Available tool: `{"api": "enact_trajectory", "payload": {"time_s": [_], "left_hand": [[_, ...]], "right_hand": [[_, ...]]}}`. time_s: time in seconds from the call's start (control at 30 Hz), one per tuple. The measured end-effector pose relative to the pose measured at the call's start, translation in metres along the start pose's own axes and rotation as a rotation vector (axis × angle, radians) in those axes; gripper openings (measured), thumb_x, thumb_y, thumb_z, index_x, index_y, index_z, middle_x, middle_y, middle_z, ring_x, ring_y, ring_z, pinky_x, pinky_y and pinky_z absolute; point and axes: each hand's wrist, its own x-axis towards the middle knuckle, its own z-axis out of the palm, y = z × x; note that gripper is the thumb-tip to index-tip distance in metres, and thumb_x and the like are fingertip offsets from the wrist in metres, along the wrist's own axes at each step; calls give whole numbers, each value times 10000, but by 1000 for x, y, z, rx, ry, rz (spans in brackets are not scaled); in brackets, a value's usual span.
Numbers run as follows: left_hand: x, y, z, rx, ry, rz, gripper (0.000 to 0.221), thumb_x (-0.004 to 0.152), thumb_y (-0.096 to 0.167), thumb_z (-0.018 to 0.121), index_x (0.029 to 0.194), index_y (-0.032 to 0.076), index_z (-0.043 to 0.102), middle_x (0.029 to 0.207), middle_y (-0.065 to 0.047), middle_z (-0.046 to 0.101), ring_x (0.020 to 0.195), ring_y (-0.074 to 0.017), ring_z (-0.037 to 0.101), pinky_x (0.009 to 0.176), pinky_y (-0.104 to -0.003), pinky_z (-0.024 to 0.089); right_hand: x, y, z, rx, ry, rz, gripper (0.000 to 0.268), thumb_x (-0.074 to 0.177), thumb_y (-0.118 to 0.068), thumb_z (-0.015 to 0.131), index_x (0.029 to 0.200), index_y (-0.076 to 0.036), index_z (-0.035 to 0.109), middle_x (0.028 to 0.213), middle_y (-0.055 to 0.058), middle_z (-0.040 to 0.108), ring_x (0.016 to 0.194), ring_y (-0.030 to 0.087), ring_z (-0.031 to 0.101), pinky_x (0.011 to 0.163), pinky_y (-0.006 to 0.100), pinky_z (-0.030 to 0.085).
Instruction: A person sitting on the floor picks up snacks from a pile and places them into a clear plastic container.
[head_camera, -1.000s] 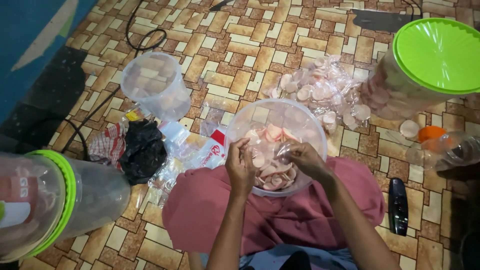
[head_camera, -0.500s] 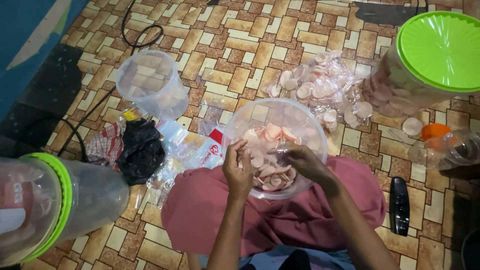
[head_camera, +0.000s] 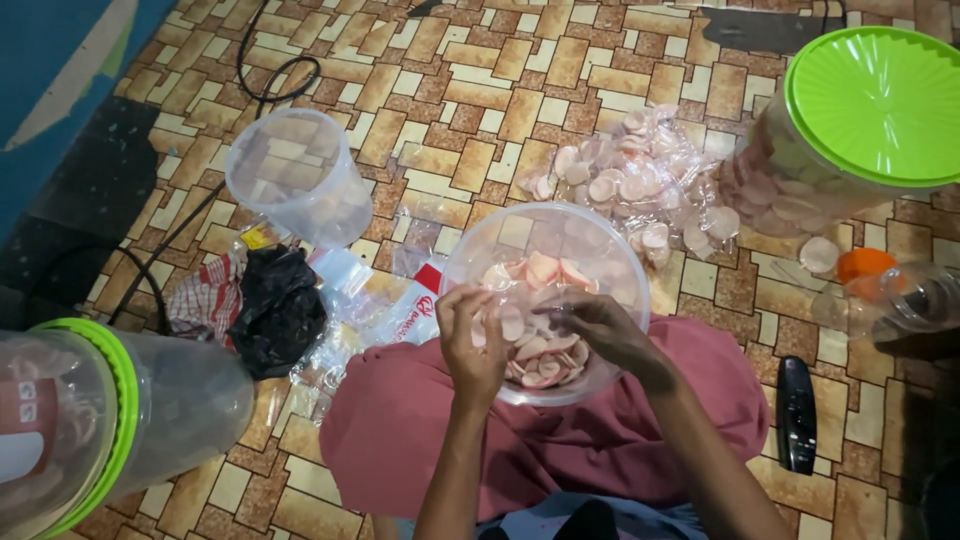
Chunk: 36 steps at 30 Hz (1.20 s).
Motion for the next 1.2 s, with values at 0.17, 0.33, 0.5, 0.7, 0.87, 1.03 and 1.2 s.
{"api": "enact_trajectory", "payload": {"time_s": [0.17,0.33,0.5,0.7,0.87,1.03,1.2], "left_hand": [[-6,-9,5,-9,-148,106,91,818,107,633,889,118,688,1185,-105,499,1164,-350,448,983,-437,370],[-4,-6,3,126,-246,138,109,797,189,676,901,161,689,1239,-83,499,1217,-376,400,1019,-497,293],[-12,-23,7,154,-264,91,54,783,176,687,834,162,695,1200,-60,531,1217,-362,404,1011,-482,309],[-7,-14,6,223,-286,132,41,778,155,664,791,133,631,1148,-48,545,1196,-330,439,1001,-473,328],[-5,-11,5,220,-299,145,45,827,143,600,802,112,579,1135,-58,542,1178,-327,461,978,-460,353],[-8,-16,5,169,-330,86,70,890,144,511,849,98,544,1131,-74,549,1106,-317,529,912,-423,423],[-3,-10,2,36,-385,45,95,858,148,574,939,99,580,1129,-94,551,1062,-325,569,868,-395,468]], "right_hand": [[2,25,-15,-166,-63,-106,157,823,-34,622,678,3,671,661,76,629,647,148,552,670,282,471],[4,36,-20,-227,-62,-161,190,817,-33,629,633,-16,674,675,68,596,685,168,525,710,291,446],[0,10,-6,-243,-75,-143,190,828,-55,633,648,-4,667,685,77,577,700,139,491,672,286,452],[1,5,-4,-290,-70,-151,177,815,-27,632,640,-10,654,689,65,545,707,136,497,702,297,444],[-3,5,-1,-307,-51,-93,178,793,30,573,635,-13,641,640,45,536,650,123,503,645,272,451],[-1,3,1,-304,-50,-110,169,785,44,550,637,-14,609,648,49,522,647,138,507,653,285,461],[9,48,-23,-320,-74,-237,105,781,65,570,797,18,662,708,118,552,678,191,558,653,306,480]]}}
